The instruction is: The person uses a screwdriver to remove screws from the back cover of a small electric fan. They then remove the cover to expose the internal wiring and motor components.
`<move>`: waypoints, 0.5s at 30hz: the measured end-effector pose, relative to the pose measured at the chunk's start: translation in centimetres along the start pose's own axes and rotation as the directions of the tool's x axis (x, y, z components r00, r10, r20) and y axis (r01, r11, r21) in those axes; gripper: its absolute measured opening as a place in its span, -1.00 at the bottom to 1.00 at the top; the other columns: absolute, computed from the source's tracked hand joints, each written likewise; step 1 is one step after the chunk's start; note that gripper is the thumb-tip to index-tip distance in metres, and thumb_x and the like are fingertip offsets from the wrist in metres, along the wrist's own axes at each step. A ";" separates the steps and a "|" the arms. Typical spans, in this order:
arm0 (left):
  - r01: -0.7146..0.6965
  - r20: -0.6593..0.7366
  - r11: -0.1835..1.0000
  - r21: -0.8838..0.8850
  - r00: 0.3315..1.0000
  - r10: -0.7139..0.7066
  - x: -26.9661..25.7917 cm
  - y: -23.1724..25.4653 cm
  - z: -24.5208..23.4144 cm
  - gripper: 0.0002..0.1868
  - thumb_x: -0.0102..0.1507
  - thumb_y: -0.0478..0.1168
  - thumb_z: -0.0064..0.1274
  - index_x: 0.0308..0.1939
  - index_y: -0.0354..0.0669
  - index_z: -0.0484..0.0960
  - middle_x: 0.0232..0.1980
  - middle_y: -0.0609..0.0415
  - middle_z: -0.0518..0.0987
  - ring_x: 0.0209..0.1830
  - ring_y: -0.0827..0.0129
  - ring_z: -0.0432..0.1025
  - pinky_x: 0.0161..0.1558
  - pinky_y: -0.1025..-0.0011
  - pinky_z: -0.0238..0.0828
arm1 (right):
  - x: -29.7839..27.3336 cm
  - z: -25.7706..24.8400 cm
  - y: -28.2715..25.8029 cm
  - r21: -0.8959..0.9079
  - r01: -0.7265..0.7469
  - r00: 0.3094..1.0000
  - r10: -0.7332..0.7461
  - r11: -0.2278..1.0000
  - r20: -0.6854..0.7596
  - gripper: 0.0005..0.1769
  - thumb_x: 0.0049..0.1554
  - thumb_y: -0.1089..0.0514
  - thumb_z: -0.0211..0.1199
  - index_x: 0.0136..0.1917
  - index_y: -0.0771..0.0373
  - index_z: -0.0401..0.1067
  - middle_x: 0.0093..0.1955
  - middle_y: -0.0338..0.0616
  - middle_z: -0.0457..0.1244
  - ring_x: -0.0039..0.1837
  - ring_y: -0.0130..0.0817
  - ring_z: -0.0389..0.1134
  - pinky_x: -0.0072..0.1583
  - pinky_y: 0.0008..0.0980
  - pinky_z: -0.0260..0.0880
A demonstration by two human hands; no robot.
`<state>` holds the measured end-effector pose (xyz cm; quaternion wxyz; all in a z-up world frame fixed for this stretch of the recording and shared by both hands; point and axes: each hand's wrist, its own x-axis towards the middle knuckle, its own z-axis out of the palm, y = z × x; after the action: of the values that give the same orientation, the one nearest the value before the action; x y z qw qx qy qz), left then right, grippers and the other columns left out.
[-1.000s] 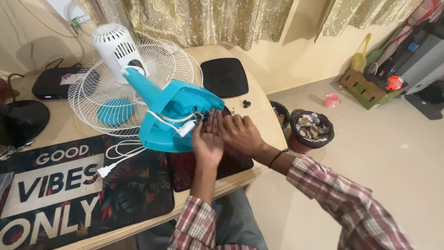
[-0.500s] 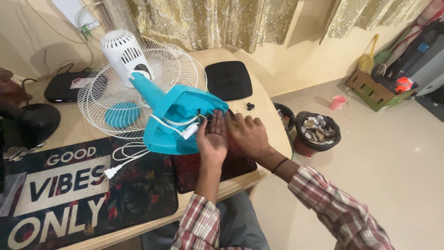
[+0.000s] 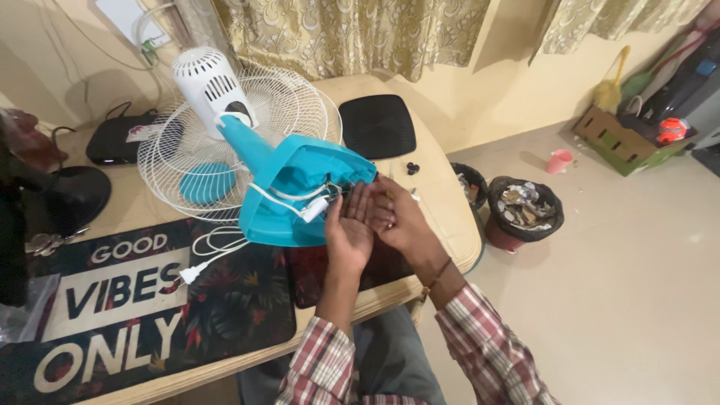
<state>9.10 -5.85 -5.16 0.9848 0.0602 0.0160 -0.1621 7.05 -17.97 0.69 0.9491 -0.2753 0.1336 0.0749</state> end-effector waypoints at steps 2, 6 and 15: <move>0.030 0.002 0.999 -0.027 1.000 -0.030 -0.6 0.6 -0.4 -0.44 0.33 -0.12 0.04 0.30 -0.45 0.36 0.34 -0.20 0.50 0.39 0.11 0.37 0.41 0.25 0.28 | 0.6 0.8 1.2 -0.123 0.072 0.996 -0.078 0.990 -0.041 -0.69 0.23 -0.05 0.22 -0.20 0.20 0.37 -0.55 -0.44 0.00 -0.57 -0.62 -0.10 -0.51 -0.57 -0.17; 0.052 0.099 0.998 0.026 0.994 -0.055 -1.3 1.3 -1.0 -0.41 0.34 -0.09 0.03 0.32 -0.44 0.35 0.35 -0.17 0.49 0.37 0.15 0.38 0.35 0.22 0.30 | 0.3 2.1 2.9 -0.472 0.238 0.939 -0.325 0.849 -0.112 -0.73 0.23 -0.01 0.20 -0.21 0.19 0.40 -0.50 -0.41 0.08 -0.55 -0.60 -0.02 -0.50 -0.52 -0.11; 0.023 0.035 0.996 0.089 0.999 -0.026 -1.4 1.2 -1.4 -0.41 0.33 -0.07 0.02 0.35 -0.34 0.35 0.42 -0.11 0.45 0.35 0.21 0.38 0.32 0.30 0.29 | 0.2 2.5 3.8 -0.584 0.301 0.893 -0.438 0.753 -0.105 -0.74 0.20 0.09 0.31 -0.28 0.21 0.40 -0.47 -0.38 0.16 -0.51 -0.63 0.06 -0.47 -0.55 -0.02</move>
<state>8.11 -4.15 -6.30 0.9792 0.1006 -0.0081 -0.1759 6.97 -13.37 0.77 0.8009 -0.5657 0.1602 -0.1134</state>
